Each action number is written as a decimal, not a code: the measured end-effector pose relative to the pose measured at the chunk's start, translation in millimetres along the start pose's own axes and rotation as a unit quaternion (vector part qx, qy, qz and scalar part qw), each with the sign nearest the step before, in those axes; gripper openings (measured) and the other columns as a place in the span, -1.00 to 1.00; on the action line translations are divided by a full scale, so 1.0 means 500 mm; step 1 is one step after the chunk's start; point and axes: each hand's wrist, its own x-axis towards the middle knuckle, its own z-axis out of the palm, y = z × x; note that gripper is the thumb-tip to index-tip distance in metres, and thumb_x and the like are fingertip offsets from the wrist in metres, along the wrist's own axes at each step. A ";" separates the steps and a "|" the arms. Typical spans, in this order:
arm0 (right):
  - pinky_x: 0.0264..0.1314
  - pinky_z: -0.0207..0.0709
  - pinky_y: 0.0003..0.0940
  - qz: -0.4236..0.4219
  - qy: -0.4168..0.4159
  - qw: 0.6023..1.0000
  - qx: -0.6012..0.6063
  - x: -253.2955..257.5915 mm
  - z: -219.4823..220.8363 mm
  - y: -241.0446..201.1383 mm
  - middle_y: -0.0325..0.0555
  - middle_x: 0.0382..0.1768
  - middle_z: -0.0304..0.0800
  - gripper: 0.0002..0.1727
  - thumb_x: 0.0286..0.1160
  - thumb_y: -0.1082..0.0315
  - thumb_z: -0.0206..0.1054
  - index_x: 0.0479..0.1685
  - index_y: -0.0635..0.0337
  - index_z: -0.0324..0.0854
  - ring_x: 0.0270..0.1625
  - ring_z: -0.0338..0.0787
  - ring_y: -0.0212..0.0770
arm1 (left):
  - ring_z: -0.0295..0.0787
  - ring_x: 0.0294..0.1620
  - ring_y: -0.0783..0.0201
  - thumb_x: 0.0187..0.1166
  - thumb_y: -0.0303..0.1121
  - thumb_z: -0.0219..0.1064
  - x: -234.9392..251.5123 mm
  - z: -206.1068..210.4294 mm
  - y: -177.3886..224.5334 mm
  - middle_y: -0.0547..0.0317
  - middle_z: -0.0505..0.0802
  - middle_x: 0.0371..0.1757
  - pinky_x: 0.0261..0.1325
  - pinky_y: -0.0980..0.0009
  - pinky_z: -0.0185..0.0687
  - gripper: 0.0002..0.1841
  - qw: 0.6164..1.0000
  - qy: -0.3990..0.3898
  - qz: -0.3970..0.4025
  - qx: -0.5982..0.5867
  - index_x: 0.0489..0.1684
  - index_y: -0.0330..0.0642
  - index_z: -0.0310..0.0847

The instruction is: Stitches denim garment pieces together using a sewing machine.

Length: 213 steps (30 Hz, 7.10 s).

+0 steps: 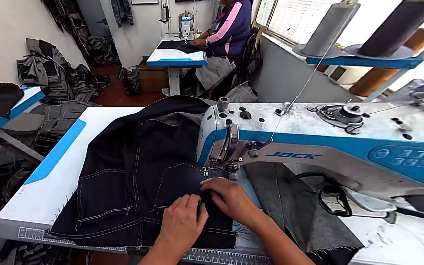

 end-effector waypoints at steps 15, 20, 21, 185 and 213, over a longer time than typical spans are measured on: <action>0.07 0.73 -0.37 0.016 -0.011 0.997 0.069 -0.001 0.008 0.014 -0.39 0.01 0.88 -0.74 0.68 0.11 0.23 -0.15 -0.08 0.84 0.12 0.83 -0.42 | 0.90 -0.29 0.43 0.58 -0.30 0.33 0.006 -0.023 -0.036 0.24 0.94 -0.31 -0.13 0.52 0.79 -0.81 0.986 -0.039 -0.088 -0.136 -0.22 -0.14 0.89; -0.06 0.69 -0.38 0.014 -0.021 0.997 0.067 0.001 0.006 0.008 -0.38 -0.05 0.85 -0.67 0.66 -0.05 0.26 -0.13 -0.06 0.80 -0.02 0.80 -0.41 | 0.86 -0.32 0.42 0.64 -0.24 0.27 0.013 -0.024 -0.043 0.25 0.92 -0.32 -0.18 0.49 0.77 -0.76 0.986 -0.063 -0.097 -0.124 -0.17 -0.11 0.86; -0.09 0.68 -0.38 0.016 -0.019 0.997 0.071 0.001 0.007 0.005 -0.38 -0.09 0.85 -0.68 0.62 -0.06 0.30 -0.15 -0.05 0.80 -0.07 0.80 -0.41 | 0.87 -0.30 0.42 0.66 -0.23 0.26 0.012 -0.026 -0.043 0.26 0.92 -0.29 -0.17 0.48 0.78 -0.75 0.984 -0.075 -0.102 -0.128 -0.14 -0.10 0.86; 0.17 0.69 -0.37 -0.021 0.021 0.992 -0.122 -0.117 0.001 -0.117 -0.15 -0.05 0.92 -0.78 0.73 0.27 0.26 -0.02 0.08 0.84 0.11 0.86 -0.19 | -0.05 0.92 -0.08 0.78 0.26 -0.29 0.107 -0.071 -0.284 0.10 0.16 0.91 0.73 -0.50 -0.24 -0.26 0.928 -0.342 0.136 0.065 0.90 0.10 0.08; -0.24 0.65 -0.47 0.004 0.011 0.987 -0.158 -0.103 -0.016 -0.114 -0.23 -0.03 0.94 -0.79 0.73 0.24 0.26 -0.08 -0.07 0.84 0.01 0.90 -0.27 | -0.04 0.92 0.05 0.77 0.27 -0.22 0.111 -0.018 -0.213 0.05 0.22 0.89 0.85 -0.26 -0.28 -0.29 0.913 -0.336 0.228 -0.048 0.86 0.21 0.17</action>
